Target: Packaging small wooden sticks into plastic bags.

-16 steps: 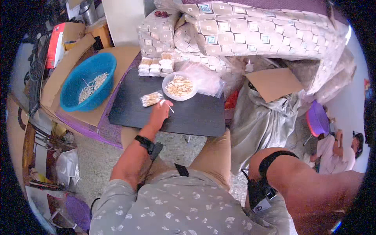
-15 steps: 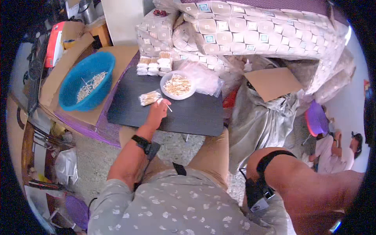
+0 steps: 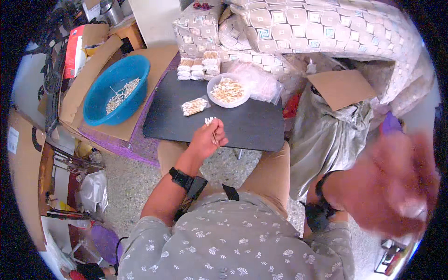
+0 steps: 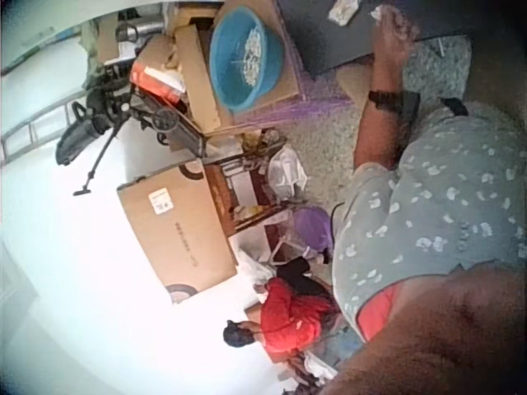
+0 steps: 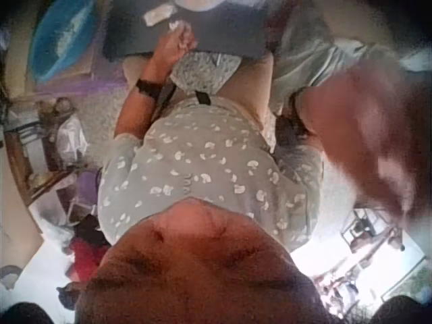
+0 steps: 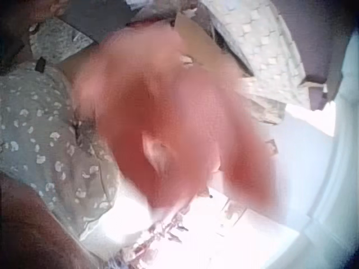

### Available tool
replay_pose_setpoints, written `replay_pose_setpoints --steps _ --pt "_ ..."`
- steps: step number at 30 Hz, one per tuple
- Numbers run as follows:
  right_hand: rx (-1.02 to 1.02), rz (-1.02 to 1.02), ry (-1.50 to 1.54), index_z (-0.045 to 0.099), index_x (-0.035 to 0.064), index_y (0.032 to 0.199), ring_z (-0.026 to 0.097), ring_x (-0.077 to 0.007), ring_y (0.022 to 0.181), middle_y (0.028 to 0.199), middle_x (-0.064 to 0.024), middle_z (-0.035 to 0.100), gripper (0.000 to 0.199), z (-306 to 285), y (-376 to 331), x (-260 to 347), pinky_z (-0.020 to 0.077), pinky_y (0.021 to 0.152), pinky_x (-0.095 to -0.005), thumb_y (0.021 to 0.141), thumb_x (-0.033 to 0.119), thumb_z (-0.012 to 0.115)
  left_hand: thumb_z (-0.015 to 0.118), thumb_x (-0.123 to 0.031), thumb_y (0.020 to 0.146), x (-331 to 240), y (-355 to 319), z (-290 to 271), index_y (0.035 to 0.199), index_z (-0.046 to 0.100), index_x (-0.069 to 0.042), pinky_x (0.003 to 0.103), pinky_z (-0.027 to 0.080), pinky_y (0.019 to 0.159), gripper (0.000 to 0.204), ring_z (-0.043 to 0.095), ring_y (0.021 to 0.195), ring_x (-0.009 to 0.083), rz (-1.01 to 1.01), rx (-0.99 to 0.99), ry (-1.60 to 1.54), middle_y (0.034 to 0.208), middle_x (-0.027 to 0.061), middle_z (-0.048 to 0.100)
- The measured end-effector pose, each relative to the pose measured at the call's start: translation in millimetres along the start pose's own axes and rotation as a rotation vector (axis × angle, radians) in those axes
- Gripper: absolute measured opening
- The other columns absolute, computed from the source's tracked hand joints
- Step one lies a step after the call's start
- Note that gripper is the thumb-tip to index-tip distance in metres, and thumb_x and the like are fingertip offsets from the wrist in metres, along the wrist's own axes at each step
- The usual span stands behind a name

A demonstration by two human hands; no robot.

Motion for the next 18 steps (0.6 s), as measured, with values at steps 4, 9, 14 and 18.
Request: replay_pose_setpoints --steps 4,9,14,18 --pt "0.192 0.135 -0.06 0.059 0.0004 0.101 0.058 -0.0151 0.081 0.107 -0.0105 0.058 0.016 35.5 -2.5 -46.4 0.0497 0.064 -0.0265 0.086 0.002 0.053 0.056 -0.024 0.093 -2.1 -24.9 13.7 0.099 0.055 -0.008 0.019 0.024 0.039 0.017 0.033 0.049 0.0042 -0.031 0.012 0.207 0.06 -0.0057 0.037" --pt "0.47 0.499 -0.265 0.06 0.0025 0.106 0.06 -0.0175 0.08 0.097 -0.0095 0.061 0.025 57.6 -66.2 -147.7 0.0493 0.07 -0.029 0.082 0.01 0.062 0.06 -0.02 0.09 2.7 -32.2 35.6 0.104 0.056 -0.009 0.02 0.023 0.038 0.018 0.033 0.046 0.0029 -0.059 0.022 0.455 0.059 -0.007 0.039" --pt "0.644 0.553 -0.303 0.061 0.0031 0.104 0.062 -0.0261 0.079 0.094 -0.0142 0.062 0.031 69.3 -84.3 -175.6 0.0499 0.072 -0.0343 0.08 0.022 0.065 0.058 -0.019 0.087 2.4 -36.9 40.3 0.101 0.059 -0.011 0.022 0.03 0.043 0.016 0.04 0.052 0.004 -0.059 0.003 0.838 0.064 -0.0072 0.047" --pt "0.635 0.326 -0.42 0.055 0.0026 0.117 0.058 -0.0293 0.1 0.113 -0.0163 0.058 0.04 73.1 -81.7 -174.2 0.0461 0.087 -0.0365 0.082 0.021 0.063 0.061 -0.017 0.087 9.2 -32.8 32.3 0.097 0.056 -0.007 0.021 0.024 0.039 0.015 0.036 0.047 0.0027 0.008 0.043 0.818 0.061 -0.0061 0.044"
Point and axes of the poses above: each hand's wrist, its own y-axis towards the middle knuckle, its own z-axis out of the palm, x = y × z, the point moved 5 cm from there along y, towards the middle knuckle
